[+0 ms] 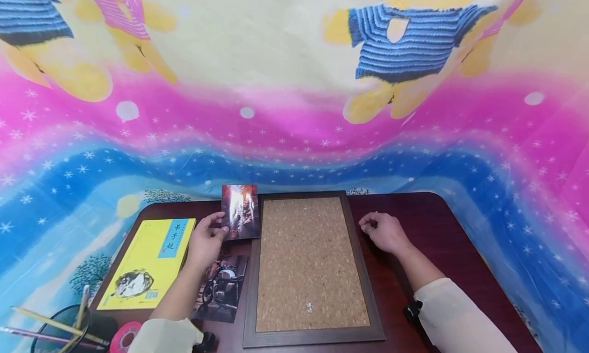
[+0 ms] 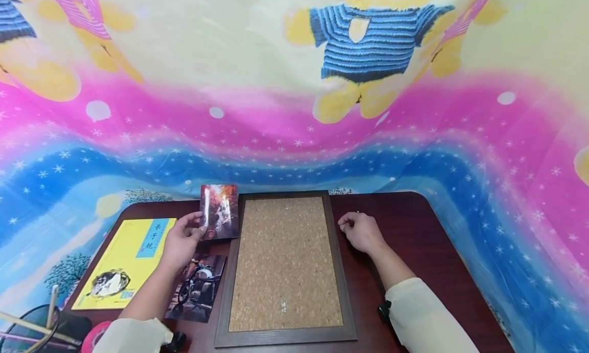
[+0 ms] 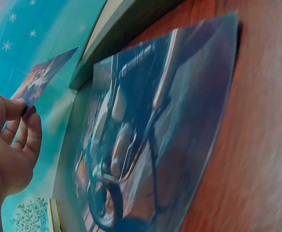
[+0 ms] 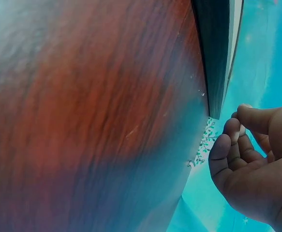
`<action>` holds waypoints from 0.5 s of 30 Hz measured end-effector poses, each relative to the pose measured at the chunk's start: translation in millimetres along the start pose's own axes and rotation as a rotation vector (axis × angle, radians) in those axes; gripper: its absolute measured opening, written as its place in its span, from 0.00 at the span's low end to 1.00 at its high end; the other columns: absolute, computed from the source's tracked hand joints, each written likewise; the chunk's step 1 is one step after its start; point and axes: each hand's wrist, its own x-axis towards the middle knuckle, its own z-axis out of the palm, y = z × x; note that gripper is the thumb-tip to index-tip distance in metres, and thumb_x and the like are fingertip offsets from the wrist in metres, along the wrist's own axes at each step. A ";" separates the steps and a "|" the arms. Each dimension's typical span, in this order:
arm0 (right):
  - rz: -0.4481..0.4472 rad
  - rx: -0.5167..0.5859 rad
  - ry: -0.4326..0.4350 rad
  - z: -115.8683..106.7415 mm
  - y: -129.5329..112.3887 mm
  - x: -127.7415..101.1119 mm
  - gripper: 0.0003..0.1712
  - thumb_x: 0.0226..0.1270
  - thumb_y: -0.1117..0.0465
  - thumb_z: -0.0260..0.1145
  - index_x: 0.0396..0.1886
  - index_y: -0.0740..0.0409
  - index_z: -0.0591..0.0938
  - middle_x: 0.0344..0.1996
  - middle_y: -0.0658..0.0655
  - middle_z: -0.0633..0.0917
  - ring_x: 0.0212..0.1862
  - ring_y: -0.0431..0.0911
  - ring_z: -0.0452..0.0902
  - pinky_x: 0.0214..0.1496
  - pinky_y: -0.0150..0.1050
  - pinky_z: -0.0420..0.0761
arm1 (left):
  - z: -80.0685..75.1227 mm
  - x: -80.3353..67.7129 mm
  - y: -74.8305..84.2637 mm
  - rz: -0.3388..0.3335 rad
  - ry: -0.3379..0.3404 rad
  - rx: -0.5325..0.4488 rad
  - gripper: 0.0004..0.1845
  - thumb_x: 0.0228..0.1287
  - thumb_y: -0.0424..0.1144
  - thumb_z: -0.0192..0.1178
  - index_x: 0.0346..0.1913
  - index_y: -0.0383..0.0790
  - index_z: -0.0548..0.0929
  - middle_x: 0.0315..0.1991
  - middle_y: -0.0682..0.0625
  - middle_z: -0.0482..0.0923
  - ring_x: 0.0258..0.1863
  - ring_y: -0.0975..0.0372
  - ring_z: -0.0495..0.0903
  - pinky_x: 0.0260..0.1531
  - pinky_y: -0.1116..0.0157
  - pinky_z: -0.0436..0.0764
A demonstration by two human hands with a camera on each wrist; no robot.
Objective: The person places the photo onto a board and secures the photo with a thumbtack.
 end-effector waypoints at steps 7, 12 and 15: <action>-0.012 0.021 0.017 0.7 -3.8 4.2 0.07 0.68 0.59 0.62 0.41 0.51 0.85 0.35 0.49 0.85 0.34 0.45 0.76 0.35 0.43 0.74 | 13.3 -3.8 6.2 -0.026 -0.034 -0.050 0.23 0.65 0.34 0.61 0.61 0.53 0.75 0.53 0.52 0.73 0.40 0.58 0.80 0.28 0.63 0.79; -0.011 0.022 0.022 3.0 -5.2 6.8 0.07 0.68 0.59 0.63 0.41 0.50 0.86 0.34 0.48 0.85 0.33 0.45 0.76 0.35 0.42 0.74 | 21.3 -5.1 8.3 -0.017 -0.048 -0.043 0.22 0.64 0.33 0.62 0.60 0.51 0.76 0.52 0.51 0.74 0.39 0.58 0.80 0.27 0.64 0.79; -0.006 0.026 0.019 4.0 -5.6 7.9 0.07 0.68 0.59 0.62 0.41 0.49 0.85 0.34 0.48 0.85 0.34 0.45 0.76 0.36 0.42 0.74 | 26.2 -5.2 9.1 -0.010 -0.066 -0.051 0.22 0.63 0.33 0.62 0.60 0.50 0.76 0.51 0.50 0.75 0.40 0.58 0.80 0.28 0.64 0.80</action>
